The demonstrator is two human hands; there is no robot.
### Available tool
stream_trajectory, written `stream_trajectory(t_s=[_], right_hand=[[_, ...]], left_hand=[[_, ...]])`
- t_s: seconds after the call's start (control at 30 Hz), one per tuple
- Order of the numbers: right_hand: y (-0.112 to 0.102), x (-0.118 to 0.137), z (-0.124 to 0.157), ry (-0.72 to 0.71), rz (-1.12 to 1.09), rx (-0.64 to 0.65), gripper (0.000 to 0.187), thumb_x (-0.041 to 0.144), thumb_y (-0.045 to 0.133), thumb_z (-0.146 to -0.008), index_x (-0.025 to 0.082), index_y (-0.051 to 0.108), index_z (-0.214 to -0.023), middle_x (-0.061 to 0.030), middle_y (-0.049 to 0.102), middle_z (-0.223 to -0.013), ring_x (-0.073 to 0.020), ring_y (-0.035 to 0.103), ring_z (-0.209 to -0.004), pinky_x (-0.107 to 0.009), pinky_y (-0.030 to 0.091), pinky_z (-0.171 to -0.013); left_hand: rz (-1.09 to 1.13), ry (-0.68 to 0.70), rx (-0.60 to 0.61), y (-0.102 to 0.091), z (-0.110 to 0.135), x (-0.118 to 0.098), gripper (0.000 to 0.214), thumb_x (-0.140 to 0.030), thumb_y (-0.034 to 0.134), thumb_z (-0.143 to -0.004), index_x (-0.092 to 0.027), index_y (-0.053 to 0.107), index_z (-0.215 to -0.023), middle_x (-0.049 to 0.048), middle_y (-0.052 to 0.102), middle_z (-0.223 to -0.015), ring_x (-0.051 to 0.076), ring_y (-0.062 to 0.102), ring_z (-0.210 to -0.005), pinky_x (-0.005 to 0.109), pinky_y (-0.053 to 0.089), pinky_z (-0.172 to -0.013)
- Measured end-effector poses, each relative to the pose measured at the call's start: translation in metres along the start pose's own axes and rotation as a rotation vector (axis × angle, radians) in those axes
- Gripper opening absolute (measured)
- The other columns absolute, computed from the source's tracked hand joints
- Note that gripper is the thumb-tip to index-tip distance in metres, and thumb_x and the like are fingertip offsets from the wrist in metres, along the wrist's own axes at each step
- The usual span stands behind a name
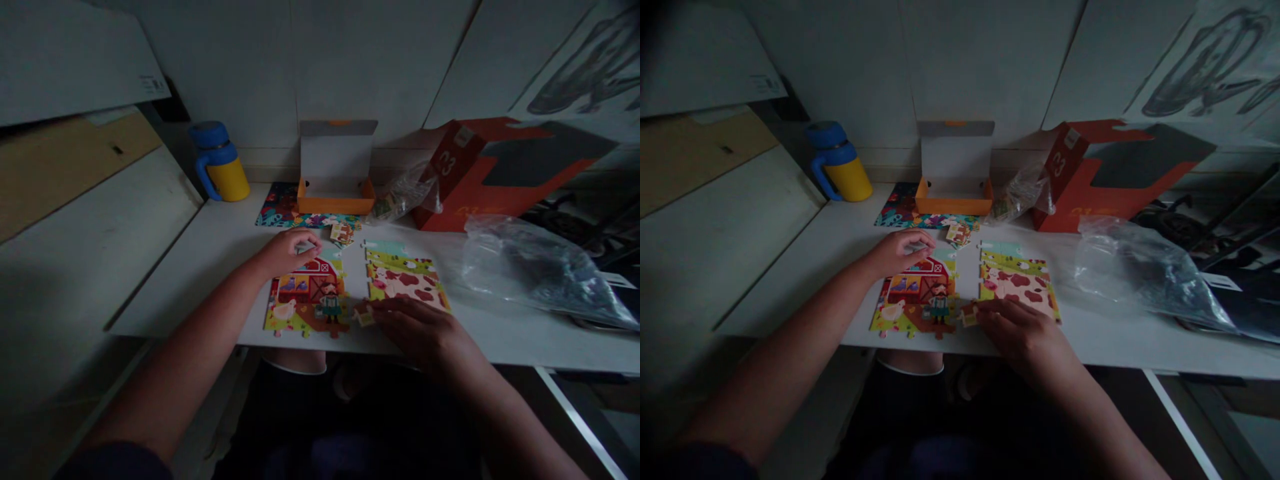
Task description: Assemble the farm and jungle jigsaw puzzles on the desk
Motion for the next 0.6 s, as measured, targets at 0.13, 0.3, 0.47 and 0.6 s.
stream_trajectory(t_s=[0.13,0.3,0.47,0.6], right_hand=[[0.01,0.013,0.015,-0.008,0.04,0.01,0.035,0.012,0.059,-0.103,0.018,0.072,-0.135,-0.0151,0.076,-0.135,-0.028,0.077,-0.114,-0.041,0.069,-0.092],[0.013,0.022,0.017,-0.014,0.083,0.014,0.046,0.012,0.059,-0.102,0.021,0.067,-0.146,-0.0155,0.072,-0.143,-0.0306,0.074,-0.121,-0.045,0.067,-0.099],[0.014,0.029,0.021,-0.024,0.108,0.034,0.048,0.014,0.061,-0.101,0.02,0.067,-0.149,-0.0166,0.073,-0.141,-0.0344,0.074,-0.12,-0.053,0.067,-0.098],[0.009,0.034,0.028,-0.009,0.071,0.009,0.049,0.015,0.061,-0.102,0.024,0.066,-0.15,-0.014,0.075,-0.138,-0.0318,0.076,-0.113,-0.05,0.068,-0.094]], left_hand=[[-0.017,0.026,0.019,0.003,0.0,0.003,0.016,-0.035,0.065,-0.1,-0.022,0.075,-0.1,0.0074,0.077,-0.11,0.022,0.071,-0.106,0.043,0.054,-0.102],[-0.035,0.032,0.046,0.004,0.0,0.004,0.017,-0.035,0.064,-0.099,-0.022,0.074,-0.095,0.0068,0.076,-0.104,0.023,0.07,-0.104,0.043,0.053,-0.101],[-0.069,0.024,0.064,0.003,0.0,0.001,0.018,-0.037,0.065,-0.098,-0.022,0.074,-0.093,0.0067,0.076,-0.101,0.022,0.07,-0.1,0.042,0.054,-0.098],[-0.109,0.032,0.089,0.002,-0.001,0.001,0.018,-0.037,0.063,-0.099,-0.023,0.074,-0.094,0.0063,0.077,-0.102,0.022,0.07,-0.1,0.043,0.055,-0.097]])
Point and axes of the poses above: each hand's wrist, its own z-axis away from the middle knuckle, its own y-axis out of the palm, x = y × z, the point moved 2 cm from there along -z, towards the middle knuckle
